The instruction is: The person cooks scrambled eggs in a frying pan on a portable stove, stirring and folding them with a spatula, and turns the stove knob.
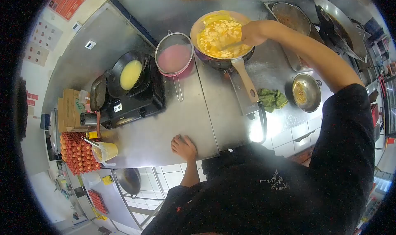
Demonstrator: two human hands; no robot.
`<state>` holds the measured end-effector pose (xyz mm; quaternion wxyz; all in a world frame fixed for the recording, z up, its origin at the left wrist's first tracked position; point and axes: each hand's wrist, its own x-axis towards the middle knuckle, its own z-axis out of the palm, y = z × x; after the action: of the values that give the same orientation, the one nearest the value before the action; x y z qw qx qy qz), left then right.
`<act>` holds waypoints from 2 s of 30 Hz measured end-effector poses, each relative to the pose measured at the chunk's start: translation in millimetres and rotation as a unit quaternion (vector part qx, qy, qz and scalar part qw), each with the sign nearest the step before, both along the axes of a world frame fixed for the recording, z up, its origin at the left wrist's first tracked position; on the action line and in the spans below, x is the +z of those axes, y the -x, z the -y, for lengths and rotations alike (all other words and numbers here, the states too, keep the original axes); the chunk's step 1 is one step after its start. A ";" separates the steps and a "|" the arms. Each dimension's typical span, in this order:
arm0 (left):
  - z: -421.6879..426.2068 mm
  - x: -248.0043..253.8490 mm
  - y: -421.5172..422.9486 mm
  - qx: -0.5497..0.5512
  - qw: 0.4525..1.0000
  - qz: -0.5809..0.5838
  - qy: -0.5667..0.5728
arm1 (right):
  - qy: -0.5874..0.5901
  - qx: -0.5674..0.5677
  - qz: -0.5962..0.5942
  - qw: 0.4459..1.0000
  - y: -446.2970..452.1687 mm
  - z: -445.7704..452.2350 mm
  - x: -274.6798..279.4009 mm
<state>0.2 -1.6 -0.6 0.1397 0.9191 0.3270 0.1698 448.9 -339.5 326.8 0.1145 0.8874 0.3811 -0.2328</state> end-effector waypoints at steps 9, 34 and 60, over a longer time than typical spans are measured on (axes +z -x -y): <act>0.9 1.1 1.8 -0.002 1.000 0.009 0.007 | -0.013 -0.131 -0.043 0.990 24.9 26.3 68.2; -2.1 -7.8 -0.4 -0.003 1.000 0.010 -0.013 | -0.123 -0.113 0.098 0.981 -42.5 -58.7 -75.5; -3.5 -7.5 0.6 0.001 1.000 0.006 0.001 | 0.065 -0.094 -0.032 0.993 -1.1 8.1 43.8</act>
<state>-0.4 1.9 -8.1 0.1420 0.9175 0.3276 0.1750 449.9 -347.6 370.6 0.1375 0.9022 0.2832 -0.2950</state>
